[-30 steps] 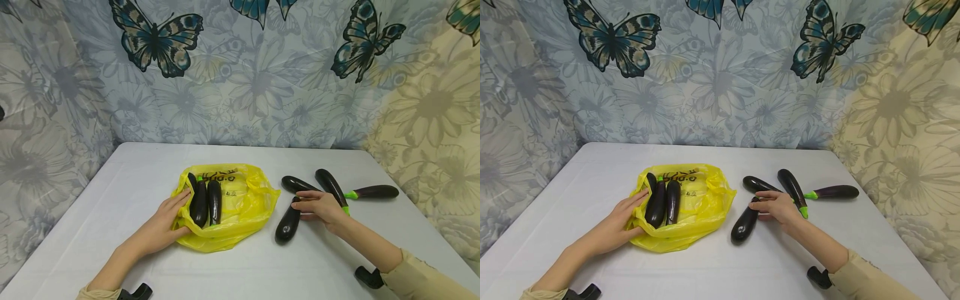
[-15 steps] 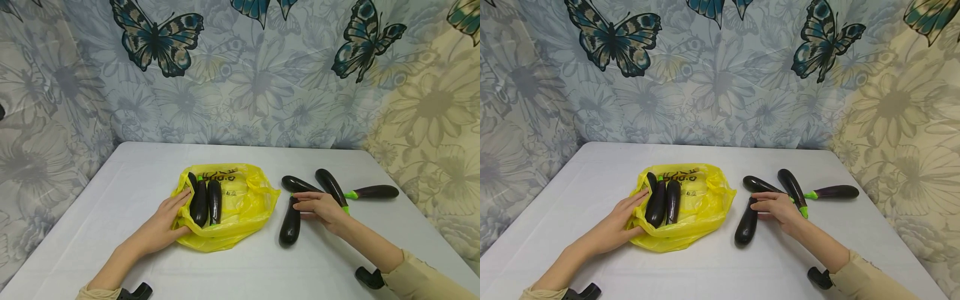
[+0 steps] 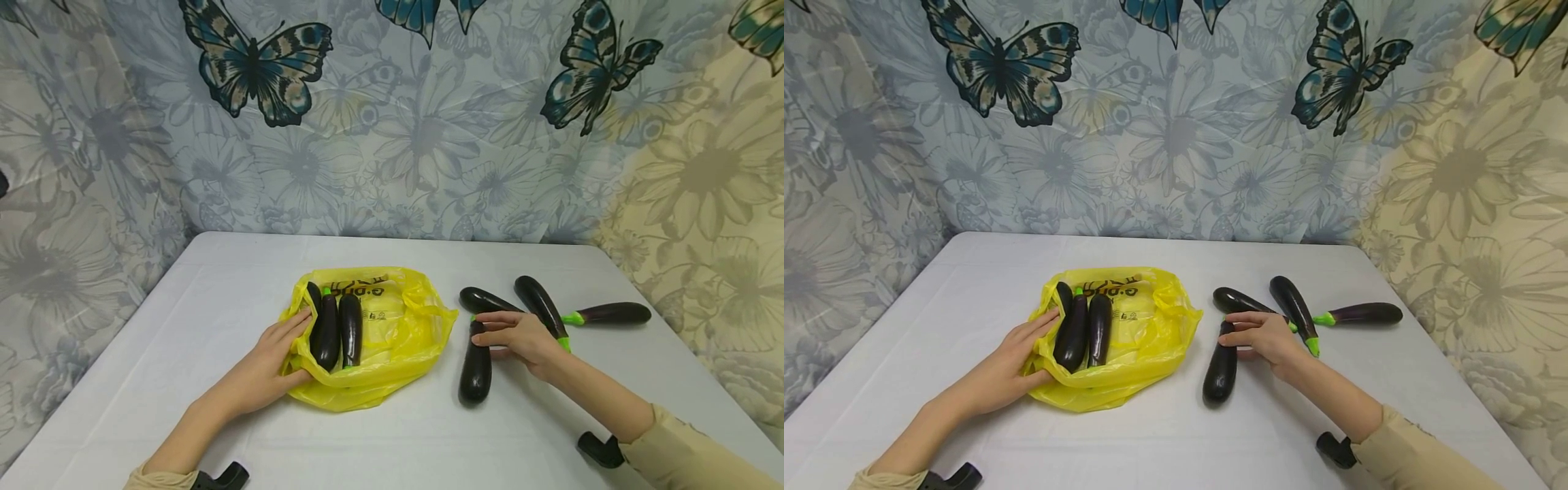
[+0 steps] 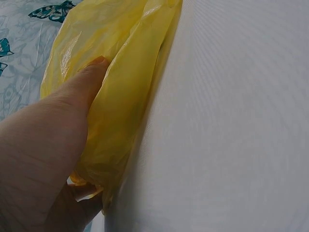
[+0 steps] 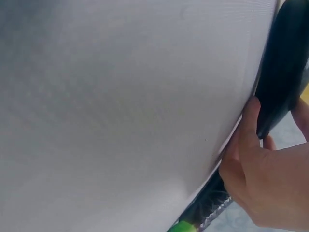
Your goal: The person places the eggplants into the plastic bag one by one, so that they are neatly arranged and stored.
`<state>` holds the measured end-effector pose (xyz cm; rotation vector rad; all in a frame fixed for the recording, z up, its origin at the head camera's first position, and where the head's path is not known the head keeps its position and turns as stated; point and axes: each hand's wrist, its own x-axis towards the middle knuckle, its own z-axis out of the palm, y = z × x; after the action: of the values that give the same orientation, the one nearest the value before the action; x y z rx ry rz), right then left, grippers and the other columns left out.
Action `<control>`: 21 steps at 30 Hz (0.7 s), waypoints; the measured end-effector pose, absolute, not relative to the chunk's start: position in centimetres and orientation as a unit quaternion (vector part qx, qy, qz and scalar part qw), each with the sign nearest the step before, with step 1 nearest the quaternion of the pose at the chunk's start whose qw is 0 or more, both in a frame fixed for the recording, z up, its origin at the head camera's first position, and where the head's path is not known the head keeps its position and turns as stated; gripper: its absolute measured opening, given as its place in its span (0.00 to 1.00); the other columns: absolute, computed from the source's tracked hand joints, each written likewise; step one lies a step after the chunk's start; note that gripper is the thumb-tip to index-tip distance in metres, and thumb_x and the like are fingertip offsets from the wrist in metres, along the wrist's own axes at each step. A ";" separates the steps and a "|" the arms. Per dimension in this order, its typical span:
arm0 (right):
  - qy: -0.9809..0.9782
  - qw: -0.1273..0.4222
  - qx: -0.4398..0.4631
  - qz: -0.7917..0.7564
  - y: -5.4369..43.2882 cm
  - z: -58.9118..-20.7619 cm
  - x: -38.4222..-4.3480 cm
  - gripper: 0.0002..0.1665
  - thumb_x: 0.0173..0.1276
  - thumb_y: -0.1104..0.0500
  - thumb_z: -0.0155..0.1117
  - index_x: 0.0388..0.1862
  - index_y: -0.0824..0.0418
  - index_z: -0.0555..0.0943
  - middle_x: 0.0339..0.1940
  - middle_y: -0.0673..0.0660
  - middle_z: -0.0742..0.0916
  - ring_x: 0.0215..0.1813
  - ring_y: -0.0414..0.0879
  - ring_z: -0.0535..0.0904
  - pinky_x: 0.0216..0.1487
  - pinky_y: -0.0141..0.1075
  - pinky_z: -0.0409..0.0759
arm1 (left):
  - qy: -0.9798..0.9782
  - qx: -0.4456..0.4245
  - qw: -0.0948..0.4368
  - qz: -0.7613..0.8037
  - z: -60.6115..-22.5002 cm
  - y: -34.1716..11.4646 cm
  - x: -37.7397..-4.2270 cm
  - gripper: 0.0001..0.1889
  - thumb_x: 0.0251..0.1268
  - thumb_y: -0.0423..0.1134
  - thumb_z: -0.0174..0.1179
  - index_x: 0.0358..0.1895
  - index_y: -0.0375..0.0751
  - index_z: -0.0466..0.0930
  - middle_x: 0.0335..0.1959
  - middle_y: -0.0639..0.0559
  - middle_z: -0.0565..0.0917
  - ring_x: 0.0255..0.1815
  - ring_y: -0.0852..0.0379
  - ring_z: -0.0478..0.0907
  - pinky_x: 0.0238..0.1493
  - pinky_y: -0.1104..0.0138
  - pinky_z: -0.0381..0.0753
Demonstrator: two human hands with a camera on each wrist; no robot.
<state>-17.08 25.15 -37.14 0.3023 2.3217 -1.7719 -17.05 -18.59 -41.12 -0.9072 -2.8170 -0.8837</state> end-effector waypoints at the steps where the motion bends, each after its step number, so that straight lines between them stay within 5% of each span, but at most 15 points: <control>1: 0.785 0.105 0.103 -0.602 25.1 -37.1 -17.1 0.38 0.52 0.61 0.80 0.62 0.69 0.78 0.60 0.67 0.79 0.47 0.46 0.82 0.46 0.42 0.83 | -0.912 -0.293 0.026 -0.286 -41.1 -18.6 -17.0 0.45 0.63 0.52 0.66 0.79 0.44 0.52 0.79 0.55 0.48 0.75 0.40 0.48 0.67 0.42 0.58; 8: 0.770 0.117 0.100 -0.619 25.4 -37.1 -17.1 0.37 0.53 0.65 0.78 0.64 0.69 0.76 0.64 0.69 0.76 0.48 0.46 0.81 0.46 0.42 0.83 | -0.912 -0.293 0.025 -0.287 -41.2 -18.6 -17.0 0.45 0.64 0.53 0.65 0.79 0.44 0.52 0.79 0.55 0.48 0.75 0.40 0.48 0.67 0.42 0.58; 21: 0.728 0.130 0.118 -0.663 25.7 -36.5 -17.0 0.40 0.56 0.66 0.75 0.68 0.68 0.72 0.49 0.56 0.85 0.39 0.45 0.81 0.44 0.37 0.82 | -0.911 -0.294 0.029 -0.287 -41.3 -18.6 -17.1 0.45 0.64 0.54 0.65 0.79 0.45 0.52 0.79 0.55 0.49 0.75 0.41 0.48 0.68 0.42 0.57</control>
<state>-17.02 25.71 -36.53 0.3421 2.1135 -1.9264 -17.11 -18.59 -41.32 -0.9072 -2.8105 -0.8855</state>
